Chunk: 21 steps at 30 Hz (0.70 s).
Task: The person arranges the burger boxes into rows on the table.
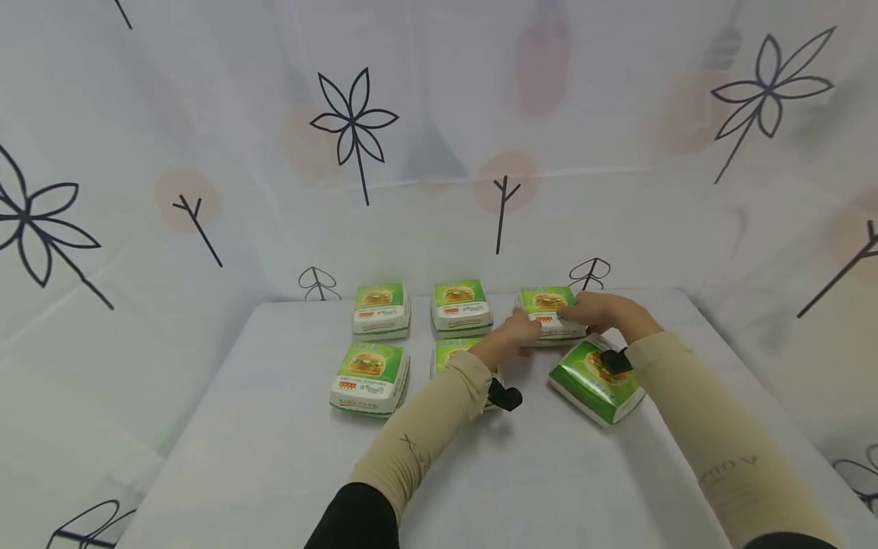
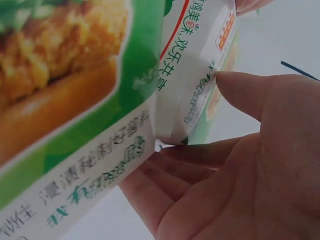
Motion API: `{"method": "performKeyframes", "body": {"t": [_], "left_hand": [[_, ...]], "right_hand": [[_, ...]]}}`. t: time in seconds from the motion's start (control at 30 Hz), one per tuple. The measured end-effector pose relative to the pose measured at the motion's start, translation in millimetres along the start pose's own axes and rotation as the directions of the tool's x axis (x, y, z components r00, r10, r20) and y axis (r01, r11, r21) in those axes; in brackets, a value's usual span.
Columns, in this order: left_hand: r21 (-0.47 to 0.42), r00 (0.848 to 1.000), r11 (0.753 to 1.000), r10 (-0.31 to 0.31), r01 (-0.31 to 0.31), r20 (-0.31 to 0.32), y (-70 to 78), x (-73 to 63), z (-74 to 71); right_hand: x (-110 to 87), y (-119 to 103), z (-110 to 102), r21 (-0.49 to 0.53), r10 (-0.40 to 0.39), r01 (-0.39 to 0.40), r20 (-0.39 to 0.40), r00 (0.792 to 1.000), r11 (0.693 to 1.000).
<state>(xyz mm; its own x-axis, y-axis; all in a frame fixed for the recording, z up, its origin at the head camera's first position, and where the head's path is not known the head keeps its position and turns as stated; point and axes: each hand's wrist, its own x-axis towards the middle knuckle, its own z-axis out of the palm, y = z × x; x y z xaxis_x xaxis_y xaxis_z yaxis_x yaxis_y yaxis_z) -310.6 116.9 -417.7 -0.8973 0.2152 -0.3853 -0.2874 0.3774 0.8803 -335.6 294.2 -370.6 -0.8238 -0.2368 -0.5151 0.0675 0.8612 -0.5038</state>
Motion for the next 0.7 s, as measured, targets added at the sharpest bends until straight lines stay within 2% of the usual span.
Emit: {"method": "performKeyframes", "body": {"t": [0.1,0.37,0.53,0.7], "left_hand": [[0.025,1.000,0.999,0.021,-0.021,0.019,-2.9,1.5,-3.6],[0.071,1.000,0.997,0.023,-0.023,-0.006,0.9,-0.5,-7.5],[0.126,0.999,0.992,0.020,-0.016,-0.030,1.2,7.4,-9.9],[0.120,0.999,0.993,0.017,-0.011,-0.050,6.6,12.5,-12.9]], "right_hand": [[1.0,0,2,0.021,-0.007,0.007,0.006,1.000,1.000],[-1.2,-2,2,0.021,-0.028,0.028,-0.018,0.999,0.999],[0.8,-2,1,0.036,-0.039,0.041,-0.040,0.998,0.999],[6.0,-3,-2,0.047,-0.055,0.059,-0.086,0.995,0.997]]}}
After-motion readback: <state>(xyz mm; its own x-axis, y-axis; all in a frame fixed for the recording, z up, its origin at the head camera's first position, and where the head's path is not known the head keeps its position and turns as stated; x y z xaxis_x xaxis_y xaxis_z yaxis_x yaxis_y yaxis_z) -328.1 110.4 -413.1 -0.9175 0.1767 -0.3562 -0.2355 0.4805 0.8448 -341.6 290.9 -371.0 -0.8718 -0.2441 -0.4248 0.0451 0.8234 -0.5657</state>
